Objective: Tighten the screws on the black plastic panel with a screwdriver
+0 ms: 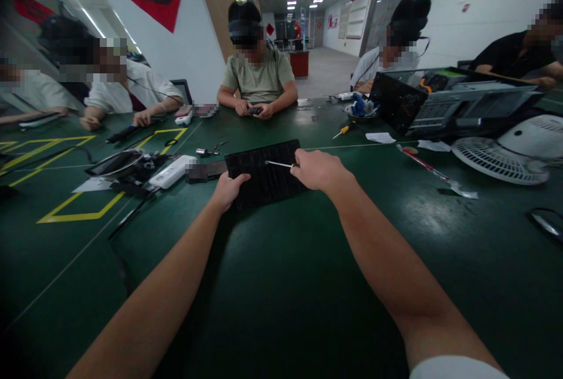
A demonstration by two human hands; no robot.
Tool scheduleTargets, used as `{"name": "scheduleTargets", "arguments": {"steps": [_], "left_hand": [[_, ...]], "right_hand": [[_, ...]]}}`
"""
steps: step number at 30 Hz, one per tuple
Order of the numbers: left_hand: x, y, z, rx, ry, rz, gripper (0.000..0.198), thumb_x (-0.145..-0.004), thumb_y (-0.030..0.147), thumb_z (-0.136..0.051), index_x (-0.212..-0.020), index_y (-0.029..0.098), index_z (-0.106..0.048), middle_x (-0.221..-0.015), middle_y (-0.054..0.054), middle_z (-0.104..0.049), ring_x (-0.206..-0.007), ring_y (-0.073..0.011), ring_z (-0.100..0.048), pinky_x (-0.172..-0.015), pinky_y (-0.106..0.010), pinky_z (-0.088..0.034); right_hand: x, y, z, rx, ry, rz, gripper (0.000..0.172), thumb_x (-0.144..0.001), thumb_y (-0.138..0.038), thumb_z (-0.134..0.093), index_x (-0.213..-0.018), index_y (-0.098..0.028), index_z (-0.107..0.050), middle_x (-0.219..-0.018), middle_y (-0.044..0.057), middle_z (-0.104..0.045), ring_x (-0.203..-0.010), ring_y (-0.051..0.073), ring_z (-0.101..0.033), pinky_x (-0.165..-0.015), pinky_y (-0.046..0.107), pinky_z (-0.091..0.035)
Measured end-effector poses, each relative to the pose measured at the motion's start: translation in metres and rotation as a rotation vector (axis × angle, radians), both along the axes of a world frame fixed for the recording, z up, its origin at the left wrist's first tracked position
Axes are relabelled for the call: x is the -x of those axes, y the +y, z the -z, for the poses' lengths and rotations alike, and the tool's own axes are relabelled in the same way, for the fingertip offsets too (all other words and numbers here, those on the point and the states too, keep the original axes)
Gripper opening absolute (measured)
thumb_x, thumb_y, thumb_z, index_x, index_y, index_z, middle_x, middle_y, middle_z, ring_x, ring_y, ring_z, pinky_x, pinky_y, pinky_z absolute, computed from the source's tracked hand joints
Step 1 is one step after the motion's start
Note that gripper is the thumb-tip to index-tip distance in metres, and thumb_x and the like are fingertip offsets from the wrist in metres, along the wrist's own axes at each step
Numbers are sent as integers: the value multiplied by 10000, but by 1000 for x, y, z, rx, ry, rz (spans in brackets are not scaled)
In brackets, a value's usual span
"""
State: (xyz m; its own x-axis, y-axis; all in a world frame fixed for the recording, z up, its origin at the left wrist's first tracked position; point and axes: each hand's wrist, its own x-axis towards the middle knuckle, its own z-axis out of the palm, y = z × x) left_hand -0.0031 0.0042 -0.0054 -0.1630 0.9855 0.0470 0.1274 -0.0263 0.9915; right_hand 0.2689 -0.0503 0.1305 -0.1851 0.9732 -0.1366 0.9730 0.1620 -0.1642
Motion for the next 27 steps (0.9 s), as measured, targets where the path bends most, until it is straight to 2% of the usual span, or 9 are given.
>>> {"name": "scheduleTargets", "arguments": {"steps": [13,27], "left_hand": [[-2,-3,-4,1,8,1,347,-585,383,-818,-842,165,-740,-832,-47,-750,-843,-268,-704,-835,-393,-556],[0,-2,-2,5,-5,-3,350,-587,375,-819,-857,161,-757,-853,-54,-772,-859,-275,-723,-833,-389,-567]], "right_hand": [[-1,1,1,-40,-21,-10,324,-1005,-496,-439,-1110,-255,-627,-1137,130,-718,-1045,344,-663,-771,441,-470],[-2,3,5,-68,-15,-18,283,-1000,-474,-480,-1090,-258,-639,-1098,114,-730,-987,316,-668,-729,410,-444]]}}
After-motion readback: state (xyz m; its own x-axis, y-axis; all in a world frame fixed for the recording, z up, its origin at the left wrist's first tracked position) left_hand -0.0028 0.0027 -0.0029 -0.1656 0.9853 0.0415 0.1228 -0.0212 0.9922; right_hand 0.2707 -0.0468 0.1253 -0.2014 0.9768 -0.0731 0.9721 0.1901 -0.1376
